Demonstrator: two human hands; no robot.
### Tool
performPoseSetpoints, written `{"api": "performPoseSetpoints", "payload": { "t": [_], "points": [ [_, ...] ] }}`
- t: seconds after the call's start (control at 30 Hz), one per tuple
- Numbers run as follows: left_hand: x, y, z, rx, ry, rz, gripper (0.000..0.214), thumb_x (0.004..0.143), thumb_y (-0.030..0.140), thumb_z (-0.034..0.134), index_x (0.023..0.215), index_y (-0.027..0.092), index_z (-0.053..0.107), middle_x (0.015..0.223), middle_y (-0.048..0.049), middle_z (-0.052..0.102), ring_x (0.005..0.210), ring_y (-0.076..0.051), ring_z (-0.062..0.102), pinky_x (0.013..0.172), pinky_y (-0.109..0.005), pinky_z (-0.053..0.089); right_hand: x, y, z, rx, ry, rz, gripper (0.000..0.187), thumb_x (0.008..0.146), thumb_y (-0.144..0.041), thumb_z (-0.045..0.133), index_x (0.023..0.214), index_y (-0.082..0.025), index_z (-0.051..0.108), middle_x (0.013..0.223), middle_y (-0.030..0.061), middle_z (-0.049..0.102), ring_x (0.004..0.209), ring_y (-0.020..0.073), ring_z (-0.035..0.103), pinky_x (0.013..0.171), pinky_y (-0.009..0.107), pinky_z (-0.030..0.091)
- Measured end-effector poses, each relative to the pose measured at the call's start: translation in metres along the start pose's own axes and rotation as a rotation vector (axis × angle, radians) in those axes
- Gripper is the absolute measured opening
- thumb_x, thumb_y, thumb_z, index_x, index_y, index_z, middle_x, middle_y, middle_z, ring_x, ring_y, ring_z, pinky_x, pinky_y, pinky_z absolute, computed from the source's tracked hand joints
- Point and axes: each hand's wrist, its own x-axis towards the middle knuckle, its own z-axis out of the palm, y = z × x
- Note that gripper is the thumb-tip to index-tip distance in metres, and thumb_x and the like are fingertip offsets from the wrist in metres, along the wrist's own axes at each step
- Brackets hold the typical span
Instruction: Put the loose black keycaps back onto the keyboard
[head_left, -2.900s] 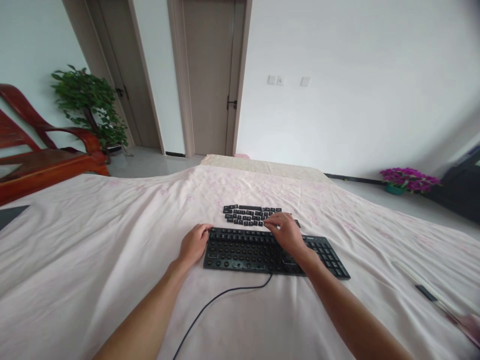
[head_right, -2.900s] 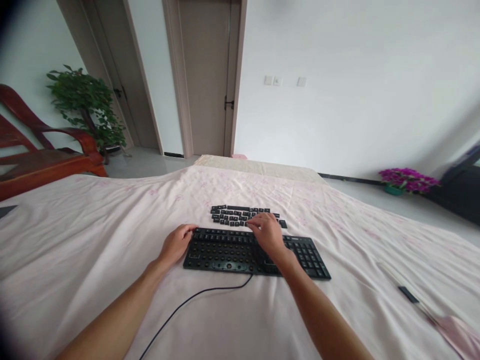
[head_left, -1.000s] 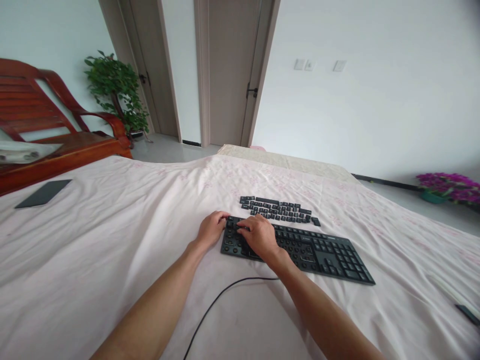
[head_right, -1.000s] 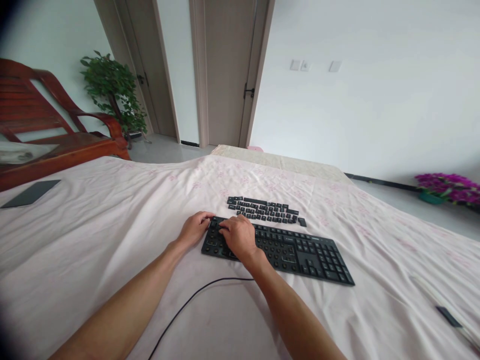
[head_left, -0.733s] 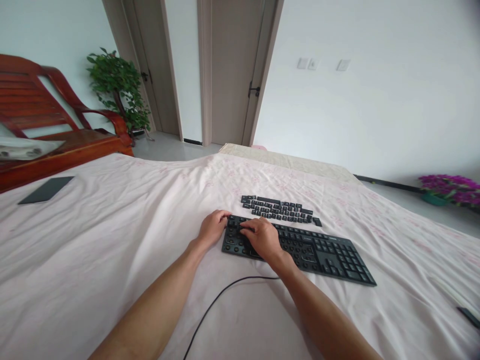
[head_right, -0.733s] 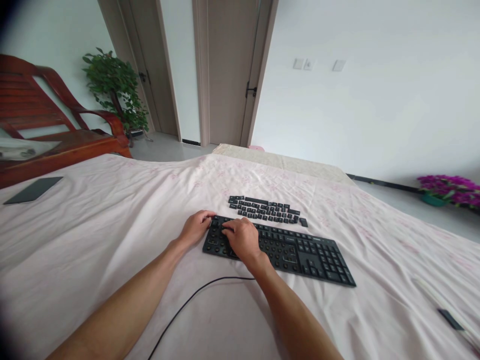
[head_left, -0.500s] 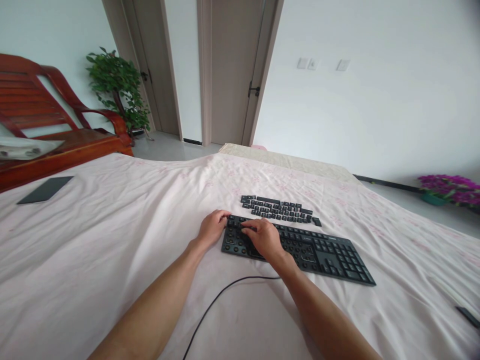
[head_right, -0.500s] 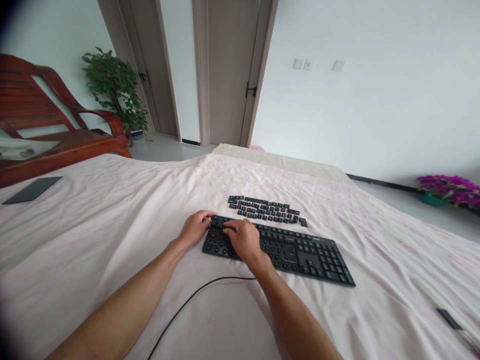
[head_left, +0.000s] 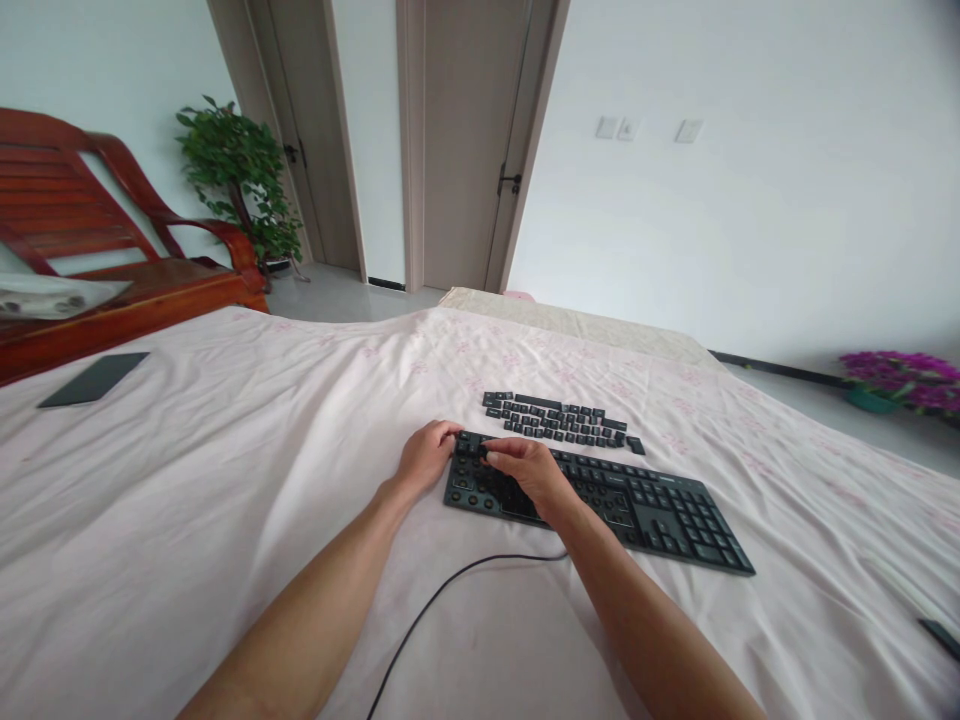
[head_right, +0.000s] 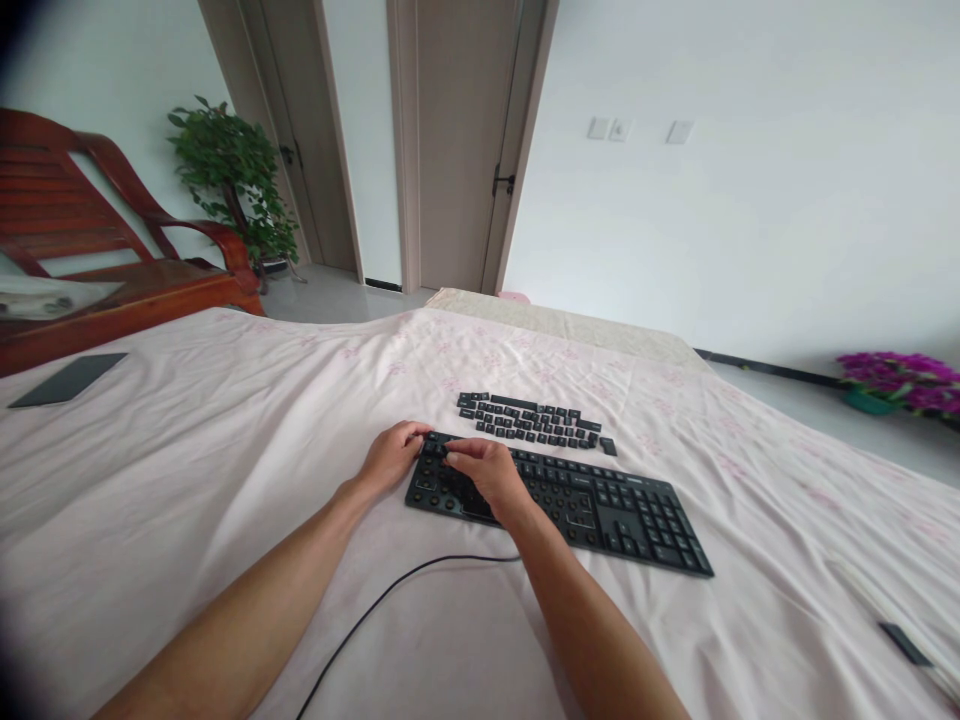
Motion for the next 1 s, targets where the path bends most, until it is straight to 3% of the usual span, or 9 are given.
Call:
{"api": "performPoseSetpoints", "payload": {
  "t": [0.23, 0.43, 0.57, 0.83, 1.0],
  "points": [
    [0.001, 0.0, 0.0, 0.007, 0.002, -0.015, 0.031, 0.085, 0.019, 0.046, 0.104, 0.022, 0.07, 0.108, -0.0033, 0.071, 0.098, -0.018, 0.063, 0.087, -0.028, 0.046, 0.008, 0.011, 0.0, -0.134, 0.026, -0.095, 0.037, 0.066, -0.039, 0.074, 0.095, -0.015, 0.075, 0.086, 0.0066, 0.075, 0.079, 0.0209, 0.067, 0.078, 0.035, 0.05],
    [0.001, 0.001, 0.0, 0.018, 0.007, -0.02, 0.032, 0.084, 0.018, 0.047, 0.104, 0.022, 0.071, 0.107, -0.0031, 0.071, 0.097, -0.018, 0.064, 0.088, -0.028, 0.047, 0.008, 0.009, 0.007, -0.773, 0.17, -0.428, 0.018, 0.078, -0.027, 0.067, 0.094, -0.027, 0.076, 0.094, 0.001, 0.074, 0.093, 0.0204, 0.062, 0.085, 0.032, 0.045],
    [0.002, 0.0, -0.001, 0.003, 0.004, -0.014, 0.033, 0.083, 0.017, 0.046, 0.104, 0.022, 0.071, 0.106, -0.0031, 0.071, 0.099, -0.018, 0.064, 0.089, -0.027, 0.047, 0.007, 0.003, 0.014, -1.042, 0.108, -0.565, 0.017, 0.084, -0.028, 0.065, 0.097, -0.028, 0.075, 0.093, 0.0018, 0.073, 0.091, 0.019, 0.058, 0.083, 0.028, 0.043],
    [0.003, -0.003, -0.004, -0.127, -0.078, -0.052, 0.037, 0.082, 0.017, 0.046, 0.108, 0.022, 0.072, 0.108, -0.0035, 0.072, 0.083, -0.015, 0.066, 0.08, -0.026, 0.051, 0.008, 0.001, 0.027, -1.301, 0.054, -0.627, 0.015, 0.087, -0.03, 0.063, 0.097, -0.03, 0.074, 0.092, 0.0026, 0.07, 0.091, 0.0206, 0.053, 0.079, 0.031, 0.037],
    [0.004, -0.005, -0.004, -0.106, -0.064, -0.031, 0.037, 0.081, 0.016, 0.046, 0.106, 0.022, 0.072, 0.108, -0.0033, 0.072, 0.086, -0.016, 0.066, 0.082, -0.026, 0.05, 0.01, 0.001, 0.03, -1.347, 0.049, -0.631, 0.015, 0.088, -0.028, 0.061, 0.096, -0.028, 0.074, 0.093, 0.0042, 0.068, 0.092, 0.0209, 0.052, 0.077, 0.031, 0.036]
  ]
}}
